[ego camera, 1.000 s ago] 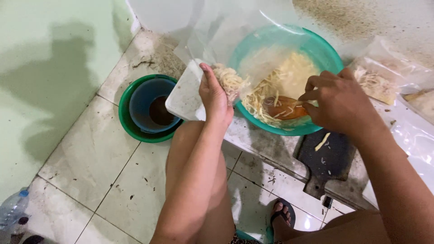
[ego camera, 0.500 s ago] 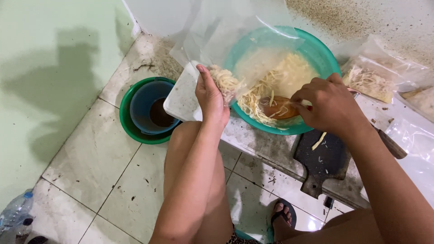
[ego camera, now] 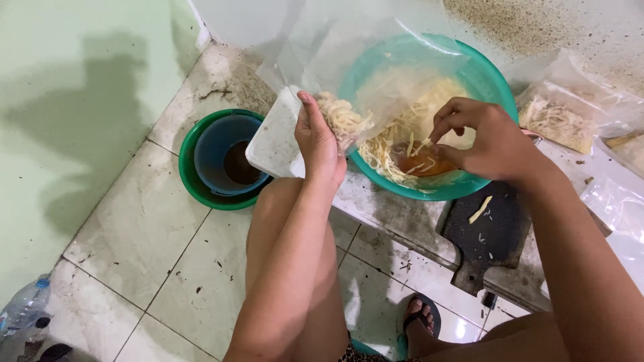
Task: Scraping a cutting board with a knife and then scooping shredded food from a bowl into plastic bags using a wooden spoon.
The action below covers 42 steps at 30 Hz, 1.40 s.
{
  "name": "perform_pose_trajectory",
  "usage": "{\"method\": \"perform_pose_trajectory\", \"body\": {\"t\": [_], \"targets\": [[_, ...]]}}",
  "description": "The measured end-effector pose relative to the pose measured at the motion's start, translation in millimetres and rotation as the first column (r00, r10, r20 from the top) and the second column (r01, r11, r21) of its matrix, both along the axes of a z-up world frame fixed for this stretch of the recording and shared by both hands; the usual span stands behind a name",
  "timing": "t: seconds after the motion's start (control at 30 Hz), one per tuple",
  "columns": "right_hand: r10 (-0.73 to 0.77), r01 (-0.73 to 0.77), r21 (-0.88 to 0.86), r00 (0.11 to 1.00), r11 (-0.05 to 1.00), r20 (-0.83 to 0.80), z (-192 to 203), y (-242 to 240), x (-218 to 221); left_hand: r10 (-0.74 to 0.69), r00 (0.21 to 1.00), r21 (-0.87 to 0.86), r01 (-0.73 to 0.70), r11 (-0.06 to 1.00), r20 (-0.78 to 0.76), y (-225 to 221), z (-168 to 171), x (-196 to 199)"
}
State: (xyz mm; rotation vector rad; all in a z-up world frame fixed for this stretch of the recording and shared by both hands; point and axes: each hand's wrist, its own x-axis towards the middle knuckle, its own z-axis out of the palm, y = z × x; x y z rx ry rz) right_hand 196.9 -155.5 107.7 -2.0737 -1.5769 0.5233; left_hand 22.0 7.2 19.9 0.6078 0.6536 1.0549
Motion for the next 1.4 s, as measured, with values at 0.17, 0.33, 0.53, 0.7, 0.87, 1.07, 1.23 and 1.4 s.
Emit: {"method": "perform_pose_trajectory", "body": {"t": [0.17,0.33,0.53,0.7,0.87,1.07,1.23,1.4], "targets": [[-0.012,0.016,-0.038,0.996,0.999,0.093,-12,10,2,-0.016,0.999,-0.015,0.016,1.000,-0.030,0,3,-2],[-0.102,0.105,-0.073,0.994,0.992,0.040,-22,13,7,-0.020,1.000,-0.009,0.019,1.000,-0.021,-1,5,-3],[-0.107,0.195,-0.249,0.939,0.949,0.328,-10,12,12,-0.023,0.999,-0.008,0.023,1.000,-0.047,-1,4,-2],[-0.019,0.002,0.041,0.904,0.999,0.428,30,9,7,-0.022,0.999,-0.021,0.021,1.000,-0.035,-2,6,-2],[-0.119,0.114,0.050,0.989,0.992,0.092,28,16,6,-0.018,0.999,-0.023,0.018,1.000,-0.039,-3,7,-3],[0.160,0.337,-0.437,0.611,0.834,0.775,-5,21,16,-0.019,0.998,0.003,0.019,1.000,-0.061,-4,9,-5],[0.225,0.405,-0.456,0.501,0.793,0.836,-1,-2,23,-0.053,0.997,0.052,0.056,0.997,-0.058,-5,8,-5],[-0.045,0.268,-0.095,0.472,0.959,0.880,1,-46,33,-0.023,0.998,0.000,0.023,1.000,-0.061,-3,6,-5]]}}
